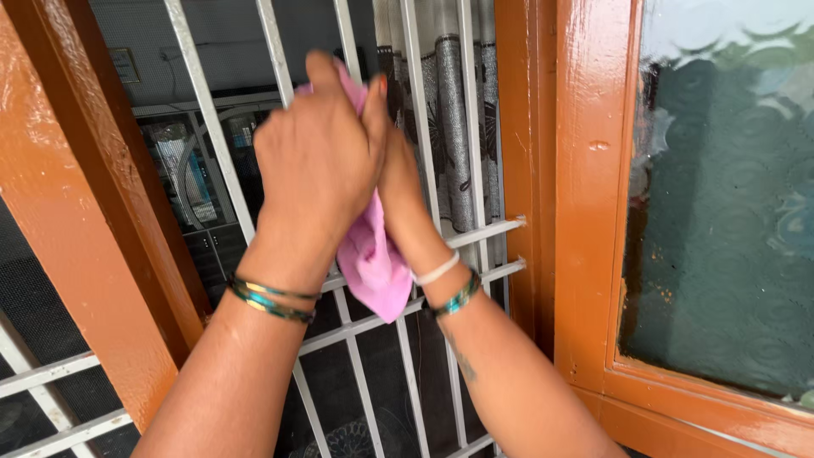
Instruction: The person uses a pink cloth to wipe the wooden frame and the white metal security bars of a window. They systematically clean the horizontal and vertical bars, as well as the surrounding wooden frame, ensuring all surfaces are wiped down.
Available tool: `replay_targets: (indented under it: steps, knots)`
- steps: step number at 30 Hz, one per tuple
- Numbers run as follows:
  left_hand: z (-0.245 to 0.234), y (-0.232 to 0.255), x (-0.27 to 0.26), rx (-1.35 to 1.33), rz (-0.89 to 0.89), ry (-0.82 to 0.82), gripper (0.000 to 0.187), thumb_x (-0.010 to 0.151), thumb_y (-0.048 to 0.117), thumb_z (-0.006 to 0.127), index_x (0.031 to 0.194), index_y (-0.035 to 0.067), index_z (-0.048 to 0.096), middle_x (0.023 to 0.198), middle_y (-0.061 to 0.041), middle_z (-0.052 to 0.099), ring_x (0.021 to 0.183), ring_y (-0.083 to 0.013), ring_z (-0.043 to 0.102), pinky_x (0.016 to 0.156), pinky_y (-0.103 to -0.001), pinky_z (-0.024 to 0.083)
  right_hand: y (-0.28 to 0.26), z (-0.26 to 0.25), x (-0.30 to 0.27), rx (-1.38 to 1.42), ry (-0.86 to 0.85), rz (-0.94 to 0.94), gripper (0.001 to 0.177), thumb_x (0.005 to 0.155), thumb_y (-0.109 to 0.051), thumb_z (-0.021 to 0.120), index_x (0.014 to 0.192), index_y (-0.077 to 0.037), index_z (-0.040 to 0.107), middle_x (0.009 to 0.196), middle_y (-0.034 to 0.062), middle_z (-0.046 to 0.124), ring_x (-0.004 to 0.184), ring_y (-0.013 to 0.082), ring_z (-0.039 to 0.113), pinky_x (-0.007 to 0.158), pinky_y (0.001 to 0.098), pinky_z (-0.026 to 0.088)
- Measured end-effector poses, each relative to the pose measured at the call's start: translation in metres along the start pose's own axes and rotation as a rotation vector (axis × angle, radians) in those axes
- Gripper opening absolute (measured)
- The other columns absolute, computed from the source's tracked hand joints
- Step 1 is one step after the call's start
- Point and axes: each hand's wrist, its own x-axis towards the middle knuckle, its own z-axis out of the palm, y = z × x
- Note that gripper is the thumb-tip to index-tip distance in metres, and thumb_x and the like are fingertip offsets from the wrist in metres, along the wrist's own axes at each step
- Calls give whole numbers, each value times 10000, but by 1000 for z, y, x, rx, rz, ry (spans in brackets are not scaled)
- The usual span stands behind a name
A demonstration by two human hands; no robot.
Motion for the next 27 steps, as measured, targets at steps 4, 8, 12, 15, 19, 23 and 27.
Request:
replay_targets:
  steps: [4, 8, 12, 15, 19, 23, 27]
  knots:
    - [-8, 9, -14, 3, -24, -135, 329, 1003, 241, 599, 1035, -81, 538, 685, -238, 683, 615, -427, 703, 517, -495, 560, -26, -2, -36, -62, 28, 272, 607, 1053, -510, 373, 1141, 15, 664, 957, 169, 729, 884, 191, 666, 762, 334, 539]
    - [-14, 14, -18, -121, -52, -163, 369, 960, 212, 631, 1139, -96, 537, 777, -273, 690, 736, -465, 703, 654, -531, 566, -19, -7, -42, 157, 38, 148, 534, 1071, -457, 384, 1294, -28, 609, 1123, 122, 724, 1036, 172, 660, 902, 323, 512]
    - [-6, 0, -13, -357, -22, -59, 525, 993, 186, 628, 1412, -90, 476, 1084, -364, 643, 970, -519, 657, 833, -539, 547, 8, -6, -1, -68, 13, -253, 476, 1119, -425, 329, 1158, -22, 579, 987, 105, 642, 923, 199, 611, 815, 394, 525]
    - [14, -9, 18, -404, 91, 81, 447, 1017, 214, 662, 1365, -41, 543, 1216, -364, 608, 1109, -535, 584, 954, -559, 482, 19, 7, 74, 1, 5, -438, 388, 1149, -358, 446, 1040, 5, 534, 892, 121, 513, 809, 220, 481, 742, 410, 450]
    - [22, -6, 48, -302, 54, 124, 535, 912, 418, 804, 1208, 0, 650, 1169, -331, 615, 1143, -496, 545, 1000, -560, 432, 20, 6, 134, -346, 70, -820, 267, 1072, -294, 559, 1172, -46, 551, 1107, 85, 607, 1053, 229, 594, 913, 390, 506]
    - [17, 0, 32, -98, 103, 158, 542, 847, 451, 772, 1135, 3, 673, 1064, -262, 652, 1058, -468, 564, 910, -570, 441, 34, -5, 131, 80, -205, -509, 215, 1102, -202, 527, 1215, -23, 568, 1124, 92, 611, 1109, 241, 601, 977, 411, 526]
    - [15, 21, 19, 224, 71, 133, 599, 754, 482, 741, 1033, -40, 650, 916, -208, 653, 909, -343, 598, 695, -461, 514, 45, -21, 92, 522, -285, -313, 316, 1058, -217, 479, 1303, -35, 563, 1239, 115, 638, 1208, 229, 604, 1067, 390, 502]
